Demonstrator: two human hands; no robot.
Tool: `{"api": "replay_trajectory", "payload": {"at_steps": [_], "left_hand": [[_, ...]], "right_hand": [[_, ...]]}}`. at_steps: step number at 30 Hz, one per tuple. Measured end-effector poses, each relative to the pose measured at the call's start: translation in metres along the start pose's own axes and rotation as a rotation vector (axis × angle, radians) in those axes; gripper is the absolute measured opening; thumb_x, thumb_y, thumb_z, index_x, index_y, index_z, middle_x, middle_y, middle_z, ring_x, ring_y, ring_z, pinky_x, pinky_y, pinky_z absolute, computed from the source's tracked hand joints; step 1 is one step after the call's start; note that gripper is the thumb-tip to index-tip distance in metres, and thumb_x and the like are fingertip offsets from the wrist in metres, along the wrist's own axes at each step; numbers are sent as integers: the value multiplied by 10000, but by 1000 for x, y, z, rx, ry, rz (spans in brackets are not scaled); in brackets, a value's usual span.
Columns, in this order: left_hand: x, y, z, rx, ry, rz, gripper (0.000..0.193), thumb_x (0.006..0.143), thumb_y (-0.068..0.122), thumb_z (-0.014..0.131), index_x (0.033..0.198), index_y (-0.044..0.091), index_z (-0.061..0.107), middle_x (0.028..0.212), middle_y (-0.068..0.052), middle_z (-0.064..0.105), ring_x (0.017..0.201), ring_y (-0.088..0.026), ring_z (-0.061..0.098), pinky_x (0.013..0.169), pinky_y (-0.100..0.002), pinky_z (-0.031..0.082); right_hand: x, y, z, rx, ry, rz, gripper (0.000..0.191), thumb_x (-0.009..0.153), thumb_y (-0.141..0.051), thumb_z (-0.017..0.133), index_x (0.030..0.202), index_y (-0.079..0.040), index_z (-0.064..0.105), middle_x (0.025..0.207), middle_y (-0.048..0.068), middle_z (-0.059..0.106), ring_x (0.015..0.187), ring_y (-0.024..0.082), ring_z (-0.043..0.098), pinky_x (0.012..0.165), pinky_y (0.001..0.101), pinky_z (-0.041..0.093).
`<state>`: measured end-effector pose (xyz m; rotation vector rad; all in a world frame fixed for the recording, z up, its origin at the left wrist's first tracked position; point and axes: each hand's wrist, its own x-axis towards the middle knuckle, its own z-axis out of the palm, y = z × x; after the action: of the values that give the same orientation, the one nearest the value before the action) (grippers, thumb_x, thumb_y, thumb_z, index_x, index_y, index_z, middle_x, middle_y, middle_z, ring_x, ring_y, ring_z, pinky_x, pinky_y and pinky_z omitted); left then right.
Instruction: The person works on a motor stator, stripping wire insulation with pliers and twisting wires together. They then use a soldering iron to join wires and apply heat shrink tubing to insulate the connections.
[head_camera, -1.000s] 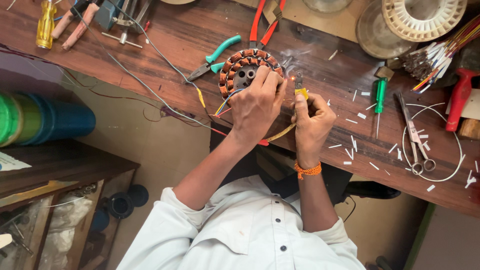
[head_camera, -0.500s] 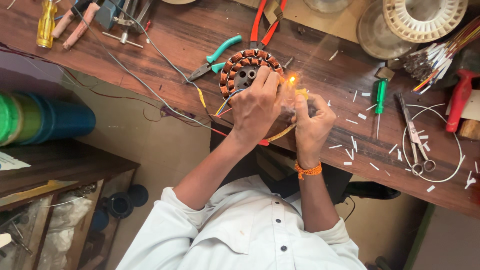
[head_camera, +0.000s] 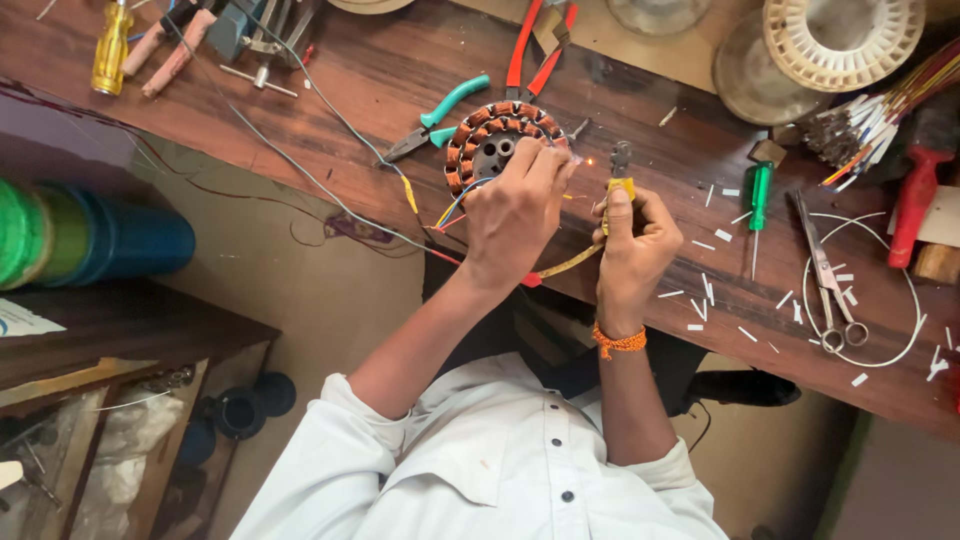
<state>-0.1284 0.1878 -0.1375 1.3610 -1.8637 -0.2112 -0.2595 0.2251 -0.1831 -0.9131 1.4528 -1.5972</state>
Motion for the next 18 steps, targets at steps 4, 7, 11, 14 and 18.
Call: {"api": "replay_trajectory", "payload": {"at_steps": [4,7,11,14,18], "left_hand": [[-3,-1,-12,-129,-73,-9,113,1040,153,657,1124,77,653,1070,-44,653,856,-306,708,684,-406,557],[-4,-6,-20,-210,-134,28,112,1007,136,676,1102,89,640,1165,-45,666,960,-296,713,759,-402,575],[-4,-8,-23,-202,-145,53,174,965,135,709,1125,84,664,1200,-37,663,1045,-288,705,825,-395,577],[-3,-8,-21,-178,-142,54,146,956,132,710,1095,86,695,1199,-27,669,989,-273,717,803,-376,578],[-4,-7,-19,-169,-152,15,105,952,149,731,1034,88,711,1210,-6,679,937,-256,727,786,-367,576]], "right_hand": [[1,2,-1,91,18,-28,204,1069,-178,651,1031,22,673,863,29,665,652,60,572,580,207,470],[1,4,-2,103,35,-43,196,1064,-170,653,1040,23,679,858,31,665,651,60,570,581,210,474],[0,5,-3,118,31,-38,194,1070,-165,648,1038,23,683,853,34,668,656,61,571,586,210,475],[0,5,-5,137,29,-53,194,1067,-166,650,1029,22,676,858,36,671,650,65,575,581,211,470],[-2,6,-7,118,29,-33,202,1060,-179,653,1020,17,680,844,34,673,639,65,581,573,210,472]]}}
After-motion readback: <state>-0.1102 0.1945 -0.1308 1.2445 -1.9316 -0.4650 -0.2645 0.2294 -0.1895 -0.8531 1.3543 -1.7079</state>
